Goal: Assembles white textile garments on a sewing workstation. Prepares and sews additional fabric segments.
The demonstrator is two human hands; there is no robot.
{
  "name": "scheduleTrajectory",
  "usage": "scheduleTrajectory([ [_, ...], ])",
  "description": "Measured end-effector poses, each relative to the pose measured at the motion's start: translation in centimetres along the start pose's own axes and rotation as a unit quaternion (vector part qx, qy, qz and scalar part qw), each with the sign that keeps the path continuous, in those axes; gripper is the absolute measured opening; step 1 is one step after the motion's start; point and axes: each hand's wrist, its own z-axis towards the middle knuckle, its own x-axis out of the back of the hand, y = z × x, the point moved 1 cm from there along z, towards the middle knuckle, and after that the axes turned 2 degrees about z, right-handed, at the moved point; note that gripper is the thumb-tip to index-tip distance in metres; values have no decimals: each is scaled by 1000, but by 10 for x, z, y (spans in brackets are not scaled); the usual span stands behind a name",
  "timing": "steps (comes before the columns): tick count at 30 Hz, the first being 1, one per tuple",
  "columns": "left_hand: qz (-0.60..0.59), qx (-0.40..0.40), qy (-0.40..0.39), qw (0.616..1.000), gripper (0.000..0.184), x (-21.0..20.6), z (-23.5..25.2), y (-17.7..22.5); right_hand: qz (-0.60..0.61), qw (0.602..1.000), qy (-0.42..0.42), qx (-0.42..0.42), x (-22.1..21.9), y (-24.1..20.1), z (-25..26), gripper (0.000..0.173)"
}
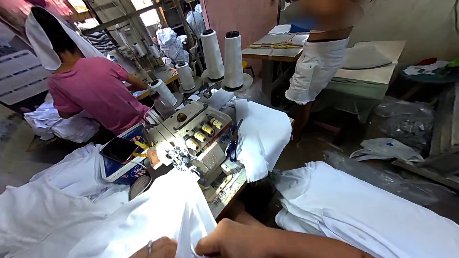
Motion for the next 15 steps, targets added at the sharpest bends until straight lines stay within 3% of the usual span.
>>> scheduleTrajectory([
  [3, -52, -73, 54, 994, 33, -16, 32, -13, -33, 995, 49, 86, 14, -32, -12, 22],
  [6, 24, -158, -1, 987, 50, -13, 49, -13, -67, 963, 185, 184, 19, -37, -15, 21],
  [9, 170, -109, -50, 978, 52, 32, 30, 6, -104, 930, 334, 115, -1, -2, -19, 26],
  [10, 219, -57, -57, 972, 50, 47, 20, 13, -94, 932, 344, 66, -20, 16, -18, 34],
  [12, 316, 37, -65, 946, 43, 59, 8, 32, -22, 960, 279, -29, -64, 40, -2, 50],
  [13, 366, 35, -56, 928, 38, 54, 7, 36, -1, 973, 225, -48, -80, 46, 14, 56],
  [15, 395, 0, -63, 917, 32, 43, 12, 37, -55, 974, 219, 7, -101, 53, 61, 44],
])
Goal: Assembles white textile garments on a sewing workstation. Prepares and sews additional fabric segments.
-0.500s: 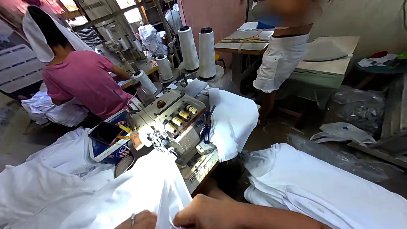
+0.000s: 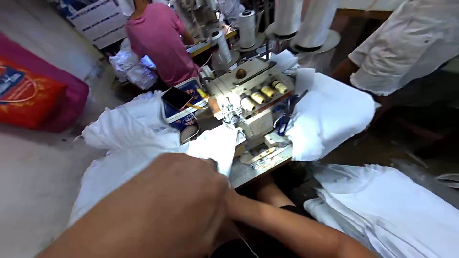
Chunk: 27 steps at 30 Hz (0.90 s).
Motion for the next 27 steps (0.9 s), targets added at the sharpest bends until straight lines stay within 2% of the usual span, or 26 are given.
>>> scheduleTrajectory([
  [1, -11, 6, -7, 1000, 29, -3, 2, -5, -37, 999, 4, 20, -12, 2, 19, 36],
  [2, -19, 35, -22, 999, 26, -3, -1, -18, -61, 998, -30, 2, -15, -3, 35, 31],
  [4, -17, 93, -47, 994, 25, 2, -17, -44, -28, 975, -204, -83, 9, -24, 51, 30],
  [5, -27, 101, -36, 994, 28, 3, -25, -52, -14, 978, -203, -51, 21, -24, 46, 27],
  [7, -87, 106, -32, 990, 31, -6, -32, -55, -5, 997, -24, 76, 35, -9, 26, 18],
  [8, -116, 101, -31, 988, 30, -14, -31, -55, -4, 993, 42, 107, 45, -3, 21, 17],
  [10, -182, 73, -25, 980, 30, -26, -24, -54, -21, 988, 76, 133, 65, 7, 23, 23],
  [12, -247, 39, -16, 968, 29, -29, -16, -50, -32, 989, 10, 141, 74, 11, 30, 37],
  [14, -269, 16, 3, 963, 27, -28, -8, -46, -21, 986, -103, 128, 75, 4, 34, 48],
  [17, -269, 3, 54, 962, 24, -28, -7, -48, 55, 954, -281, 82, 81, -18, 27, 47],
  [19, -296, 3, 86, 951, 22, -30, -12, -52, 86, 940, -325, 59, 95, -28, 9, 45],
  [21, -337, 6, 98, 936, 21, -35, -16, -56, 71, 944, -321, 18, 118, -30, -13, 40],
  [25, -390, -15, 89, 917, 21, -43, -10, -54, -20, 969, -229, -87, 164, -20, -38, 35],
  [27, -392, -36, 96, 914, 22, -45, 1, -46, -87, 971, -205, -92, 177, -23, -40, 29],
])
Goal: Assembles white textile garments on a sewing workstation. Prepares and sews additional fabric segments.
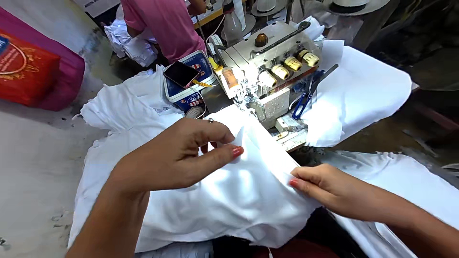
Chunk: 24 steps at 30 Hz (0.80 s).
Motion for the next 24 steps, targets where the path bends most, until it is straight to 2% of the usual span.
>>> scheduleTrajectory([
  [3, -10, -33, 16, 999, 25, -18, 19, 3, -63, 995, 20, 69, 16, -27, -2, 28],
  [6, -41, -44, 34, 998, 28, -46, 37, 5, -65, 995, 14, 74, 3, -33, 6, 22],
  [8, -42, -63, 7, 997, 39, -58, 49, 5, -42, 989, 2, 144, 8, -56, 10, 21],
  [10, -24, -86, -47, 995, 52, -62, 48, 8, -56, 970, 72, 223, 9, -68, 16, 21],
  [12, 70, -95, -81, 990, 57, -42, 35, 19, -48, 947, 202, 243, 2, -61, 27, 20],
  [13, 145, -88, -84, 982, 56, -25, 24, 27, -31, 940, 258, 219, -9, -50, 31, 19],
  [15, 287, -37, -86, 953, 52, 11, 1, 41, 26, 949, 286, 130, -56, -16, 36, 33],
  [17, 373, 25, -84, 924, 47, 28, -7, 55, 134, 964, 224, 40, -115, 3, 50, 63],
  [18, 406, 32, -83, 909, 44, 26, -4, 61, 167, 970, 178, 20, -132, -1, 65, 72],
  [19, 435, 26, -85, 896, 42, 18, 2, 67, 169, 974, 147, 18, -136, -16, 85, 70],
  [20, 464, 15, -87, 881, 40, 9, 8, 71, 155, 983, 100, -12, -121, -40, 109, 58],
  [22, 511, 31, -78, 855, 36, 5, 8, 68, 50, 989, -78, -116, -80, -80, 161, 42],
  [23, 527, 48, -65, 846, 35, 15, 1, 58, 4, 992, -82, -97, -82, -79, 181, 38],
  [24, 520, 76, -59, 848, 32, 32, -7, 47, -15, 999, -16, -32, -102, -62, 194, 33],
])
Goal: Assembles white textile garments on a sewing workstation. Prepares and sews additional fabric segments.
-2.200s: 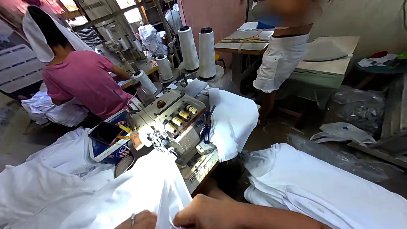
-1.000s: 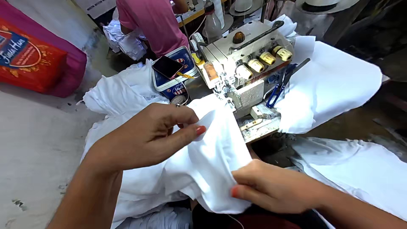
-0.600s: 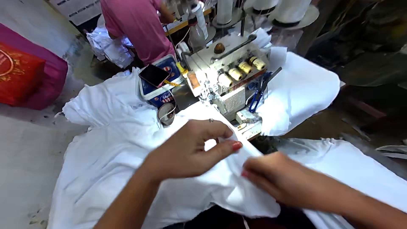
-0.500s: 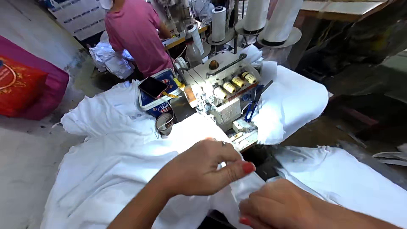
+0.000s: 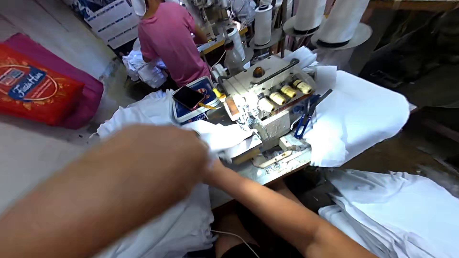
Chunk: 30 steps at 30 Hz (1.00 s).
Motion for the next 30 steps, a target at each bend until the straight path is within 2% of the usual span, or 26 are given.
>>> scheduleTrajectory([
  [1, -20, 26, -4, 999, 29, -3, -8, -21, 4, 1000, -10, 26, -9, 12, 5, 33],
  [2, -45, 50, -2, 998, 31, -6, -15, -38, 12, 998, -57, 30, -7, 20, 0, 35],
  [3, -68, 72, -3, 995, 39, -11, -21, -49, 24, 998, -28, 53, -5, 31, -13, 34],
  [4, -90, 87, 0, 992, 45, -18, -26, -56, 35, 991, 81, 99, -7, 46, -26, 26],
  [5, -115, 95, 5, 989, 48, -25, -31, -59, 37, 969, 203, 140, -8, 62, -34, 19],
  [6, -142, 94, 12, 985, 50, -31, -34, -59, 42, 943, 291, 158, -5, 74, -38, 17],
  [8, -195, 74, 32, 977, 48, -37, -34, -55, 23, 917, 367, 155, 5, 83, -40, 19],
  [11, -213, 33, 57, 975, 37, -34, -30, -43, 5, 917, 346, 197, 15, 63, -30, 27],
  [14, -111, 27, 64, 991, 29, -30, -30, -28, 54, 918, 273, 282, 21, 30, -23, 15],
  [17, -54, 27, 44, 997, 33, -30, -34, -24, 79, 908, 229, 340, 27, 19, -29, 16],
  [19, -56, 17, 48, 997, 36, -29, -35, -21, 59, 912, 234, 332, 31, 36, -36, 18],
  [24, -53, 10, 63, 997, 36, -29, -36, -15, -16, 929, 296, 221, 38, 107, -44, 21],
  [30, -26, 44, 108, 993, 37, -35, -42, -17, -4, 922, 314, 227, 35, 102, -45, 20],
])
